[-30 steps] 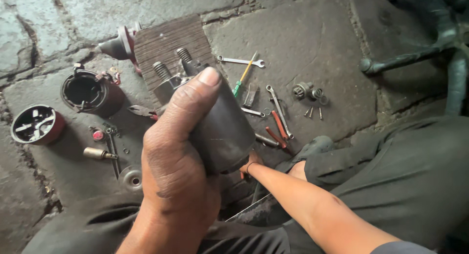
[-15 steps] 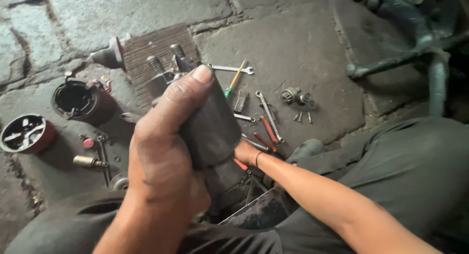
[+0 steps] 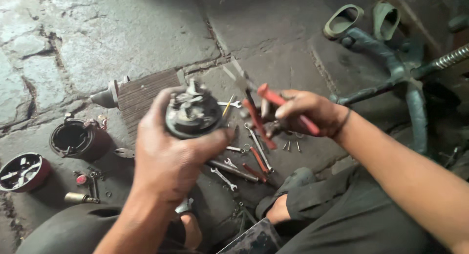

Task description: The person sits on the floor and assembles a cylindrical mechanical component, likely a starter motor. They insert a small metal piece into the housing, then use a hammer to tap it into place. The person repeatedly rotates the component and continues hammering to secure the internal parts.

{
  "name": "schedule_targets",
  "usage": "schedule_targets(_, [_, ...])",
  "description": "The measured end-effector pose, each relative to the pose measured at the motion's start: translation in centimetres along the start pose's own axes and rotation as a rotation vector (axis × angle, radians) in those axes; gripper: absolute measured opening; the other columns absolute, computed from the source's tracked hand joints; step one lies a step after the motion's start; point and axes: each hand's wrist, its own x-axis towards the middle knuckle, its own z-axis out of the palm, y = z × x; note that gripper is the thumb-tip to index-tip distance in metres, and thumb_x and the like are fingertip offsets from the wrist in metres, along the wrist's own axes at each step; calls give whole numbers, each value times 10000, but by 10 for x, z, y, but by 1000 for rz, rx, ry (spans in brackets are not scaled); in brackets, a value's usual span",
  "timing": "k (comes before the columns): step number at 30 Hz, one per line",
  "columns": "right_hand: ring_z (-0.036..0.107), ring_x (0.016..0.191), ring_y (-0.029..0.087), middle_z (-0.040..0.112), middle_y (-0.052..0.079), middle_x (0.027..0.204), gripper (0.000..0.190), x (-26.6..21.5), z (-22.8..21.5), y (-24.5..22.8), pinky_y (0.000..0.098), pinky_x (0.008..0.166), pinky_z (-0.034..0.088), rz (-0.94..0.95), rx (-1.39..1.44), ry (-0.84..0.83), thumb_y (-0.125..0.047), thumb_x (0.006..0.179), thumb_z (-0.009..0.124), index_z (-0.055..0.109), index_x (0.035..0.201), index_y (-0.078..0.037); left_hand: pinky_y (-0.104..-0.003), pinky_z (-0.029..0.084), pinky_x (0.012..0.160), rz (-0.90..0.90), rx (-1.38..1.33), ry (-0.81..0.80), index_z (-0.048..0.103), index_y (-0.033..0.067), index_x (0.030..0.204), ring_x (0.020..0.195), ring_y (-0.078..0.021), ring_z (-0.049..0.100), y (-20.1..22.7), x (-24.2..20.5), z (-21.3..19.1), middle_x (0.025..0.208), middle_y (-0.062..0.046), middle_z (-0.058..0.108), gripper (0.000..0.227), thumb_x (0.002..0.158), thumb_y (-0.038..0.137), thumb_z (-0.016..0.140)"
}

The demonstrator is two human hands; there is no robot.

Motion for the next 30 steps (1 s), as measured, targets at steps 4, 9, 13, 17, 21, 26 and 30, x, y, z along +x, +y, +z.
schedule_targets(4, [497, 460, 150, 575, 72, 674, 252, 19, -21, 46, 338, 396, 386, 289, -602, 415, -178, 829, 714, 673, 1025, -26, -250, 604, 730, 162, 266, 40, 615, 32, 1149, 819, -96, 723, -4, 4, -15, 931, -21, 738, 608, 592, 63, 856])
schedule_targets(9, [540, 522, 171, 632, 43, 676, 226, 35, -26, 100, 337, 463, 434, 246, -542, 428, -160, 814, 701, 674, 955, 15, -260, 604, 818, 315, 446, -37, 611, 36, 1194, 892, -111, 722, -9, 3, -18, 988, -37, 741, 645, 600, 92, 855])
schedule_targets(13, [575, 757, 183, 581, 77, 830, 310, 29, -3, 70, 315, 682, 497, -253, -990, 384, -135, 759, 731, 658, 1026, 4, -313, 582, 823, 399, 547, -51, 634, 48, 1138, 916, -193, 723, -13, 6, -12, 996, -87, 714, 637, 554, 114, 881])
schedule_targets(17, [589, 944, 254, 507, 151, 1063, 401, 2, 36, 22, 346, 835, 493, -615, -1157, 461, -11, 671, 636, 642, 1071, 18, -349, 571, 828, 400, 569, -56, 637, 56, 1107, 915, -259, 730, -16, 11, -10, 976, -105, 703, 628, 525, 111, 867])
schedule_targets(21, [626, 958, 297, 560, 161, 1137, 385, -12, 51, -2, 366, 838, 516, -689, -1340, 545, 6, 628, 674, 628, 1008, -36, -309, 563, 787, 393, 513, -71, 638, 46, 1110, 873, -191, 692, -15, 14, -10, 939, -79, 697, 629, 513, 70, 836])
schedule_targets(26, [617, 1143, 358, 604, 155, 1234, 564, -23, 42, -5, 462, 960, 485, -856, -1531, 539, -17, 620, 780, 509, 1111, -74, -229, 565, 761, 176, 272, -203, 636, 53, 1105, 824, -50, 640, -14, 12, -10, 877, 3, 710, 562, 572, 39, 813])
schedule_targets(30, [623, 1156, 336, 618, 138, 1247, 689, -29, 41, -6, 442, 983, 488, -838, -1449, 517, -27, 624, 788, 459, 1228, -60, -231, 561, 759, 152, 250, -226, 641, 50, 1122, 823, -54, 635, -16, 13, -7, 881, -13, 705, 561, 584, 30, 800])
